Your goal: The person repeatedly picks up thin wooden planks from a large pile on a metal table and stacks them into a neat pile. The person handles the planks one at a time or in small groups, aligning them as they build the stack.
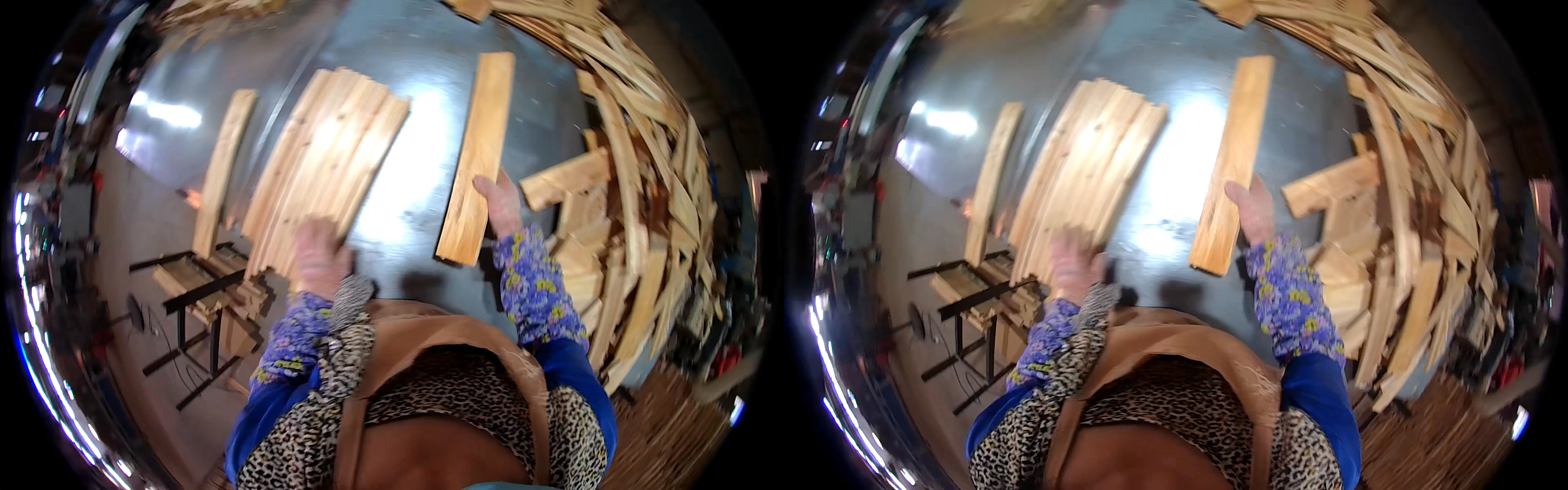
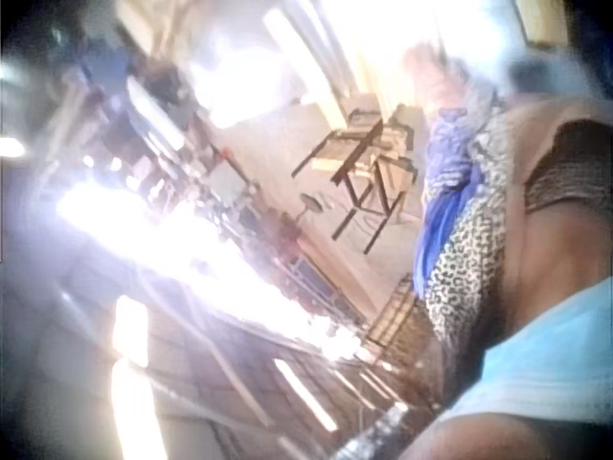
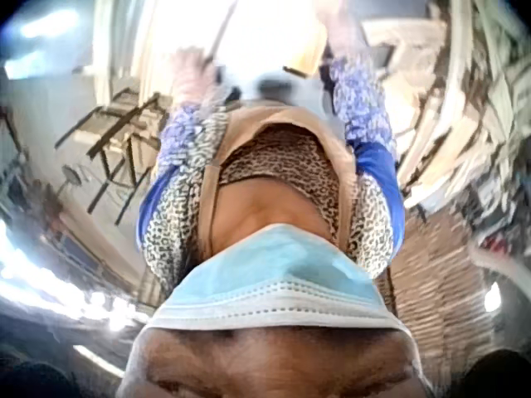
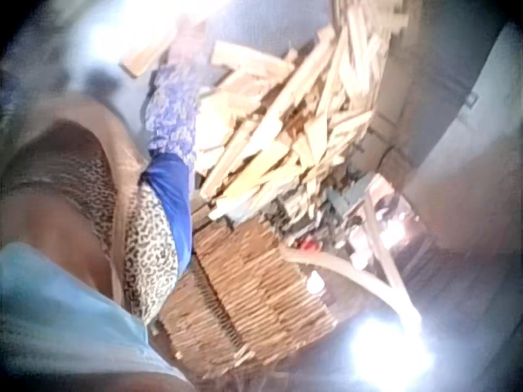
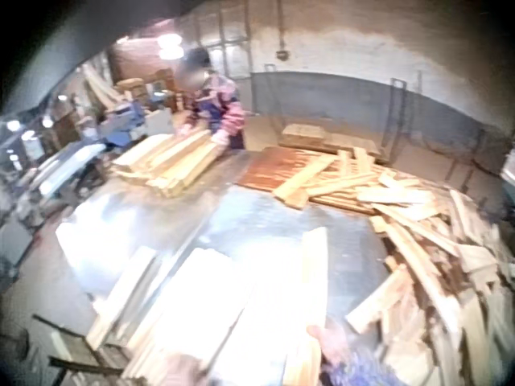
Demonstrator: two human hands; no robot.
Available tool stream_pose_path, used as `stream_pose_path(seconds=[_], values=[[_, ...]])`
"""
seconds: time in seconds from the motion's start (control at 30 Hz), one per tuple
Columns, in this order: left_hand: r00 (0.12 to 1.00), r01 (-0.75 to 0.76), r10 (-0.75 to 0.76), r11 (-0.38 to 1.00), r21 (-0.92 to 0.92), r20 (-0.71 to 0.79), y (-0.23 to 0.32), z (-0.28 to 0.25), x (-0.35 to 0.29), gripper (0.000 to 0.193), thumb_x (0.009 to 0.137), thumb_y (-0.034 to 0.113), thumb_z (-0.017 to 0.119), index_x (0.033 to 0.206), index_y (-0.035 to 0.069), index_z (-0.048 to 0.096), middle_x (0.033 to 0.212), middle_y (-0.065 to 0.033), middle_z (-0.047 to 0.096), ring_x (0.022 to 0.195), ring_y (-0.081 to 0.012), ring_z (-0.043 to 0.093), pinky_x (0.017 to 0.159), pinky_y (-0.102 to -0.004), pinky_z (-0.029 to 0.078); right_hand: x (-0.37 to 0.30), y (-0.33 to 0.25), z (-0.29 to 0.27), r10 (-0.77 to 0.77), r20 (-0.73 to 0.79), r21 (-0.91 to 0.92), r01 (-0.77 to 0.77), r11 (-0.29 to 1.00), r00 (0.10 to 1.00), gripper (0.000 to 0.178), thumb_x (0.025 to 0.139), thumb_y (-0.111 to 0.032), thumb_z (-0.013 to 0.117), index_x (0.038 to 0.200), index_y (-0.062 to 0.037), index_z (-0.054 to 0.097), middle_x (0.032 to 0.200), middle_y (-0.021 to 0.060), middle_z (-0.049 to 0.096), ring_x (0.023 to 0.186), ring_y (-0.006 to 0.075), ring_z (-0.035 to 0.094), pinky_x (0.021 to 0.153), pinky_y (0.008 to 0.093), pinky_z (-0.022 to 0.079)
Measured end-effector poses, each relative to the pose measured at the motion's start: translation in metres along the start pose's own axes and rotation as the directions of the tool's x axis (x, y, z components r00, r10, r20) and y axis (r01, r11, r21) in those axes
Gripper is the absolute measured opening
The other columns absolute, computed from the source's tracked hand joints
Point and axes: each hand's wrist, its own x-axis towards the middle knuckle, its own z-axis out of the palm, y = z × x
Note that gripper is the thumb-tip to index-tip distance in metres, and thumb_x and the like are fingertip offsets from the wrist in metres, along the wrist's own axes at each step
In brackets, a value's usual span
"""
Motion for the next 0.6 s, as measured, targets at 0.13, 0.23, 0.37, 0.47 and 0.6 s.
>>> stream_pose_path(seconds=[0.13,0.23,0.37,0.47,0.6], values=[[0.987,0.052,0.017,0.905,-0.422,0.157,0.044,-0.005,0.026,0.098,0.072,0.027,0.092,0.154,0.003,0.047,0.144,-0.0238,0.058,0.143,-0.0418,0.052,0.118,-0.0489,0.046,-0.037,0.038,0.120,-0.111,0.024,-0.144,0.113,0.983,0.994,0.059,0.106,-0.027,0.068,0.149,0.0097,0.051,0.128,0.0133,0.070,0.111,0.0192,0.066,0.101,0.0324,0.054],[0.987,0.138,-0.061,0.803,-0.579,0.150,0.013,-0.023,0.038,0.103,0.073,0.033,0.090,0.160,0.003,0.042,0.154,-0.0257,0.052,0.147,-0.0440,0.049,0.121,-0.0483,0.044,-0.040,0.065,0.140,0.031,0.401,0.359,-0.188,0.914,0.915,0.065,0.108,-0.031,0.069,0.156,0.0067,0.048,0.130,0.0125,0.068,0.111,0.0168,0.063,0.102,0.0326,0.052],[0.994,0.108,-0.107,0.968,-0.228,0.016,-0.086,-0.060,0.034,0.093,0.082,0.036,0.082,0.161,0.005,0.046,0.162,-0.0274,0.047,0.149,-0.0441,0.047,0.125,-0.0476,0.040,-0.018,0.108,0.129,0.077,-0.058,-0.147,-0.084,0.986,0.995,0.066,0.110,-0.028,0.066,0.164,0.0015,0.041,0.136,0.0148,0.067,0.117,0.0200,0.064,0.103,0.0359,0.052],[0.995,0.039,-0.054,0.984,-0.174,-0.078,-0.141,-0.058,0.018,0.088,0.080,0.036,0.084,0.157,0.007,0.052,0.159,-0.0270,0.051,0.146,-0.0459,0.050,0.124,-0.0501,0.040,0.005,0.143,0.144,-0.470,0.261,-0.652,0.513,0.558,0.843,0.065,0.109,-0.031,0.065,0.160,0.0032,0.044,0.140,0.0233,0.064,0.121,0.0276,0.065,0.106,0.0381,0.051],[0.993,-0.118,0.119,0.991,0.064,-0.008,-0.161,-0.022,-0.013,0.077,0.086,0.041,0.082,0.150,0.006,0.058,0.152,-0.0266,0.056,0.138,-0.0476,0.055,0.118,-0.0545,0.044,0.011,0.161,0.190,0.338,0.226,-0.637,-0.124,0.761,0.914,0.084,0.107,-0.060,0.053,0.160,0.0036,0.043,0.156,0.0293,0.056,0.145,0.0386,0.056,0.122,0.0428,0.043]])
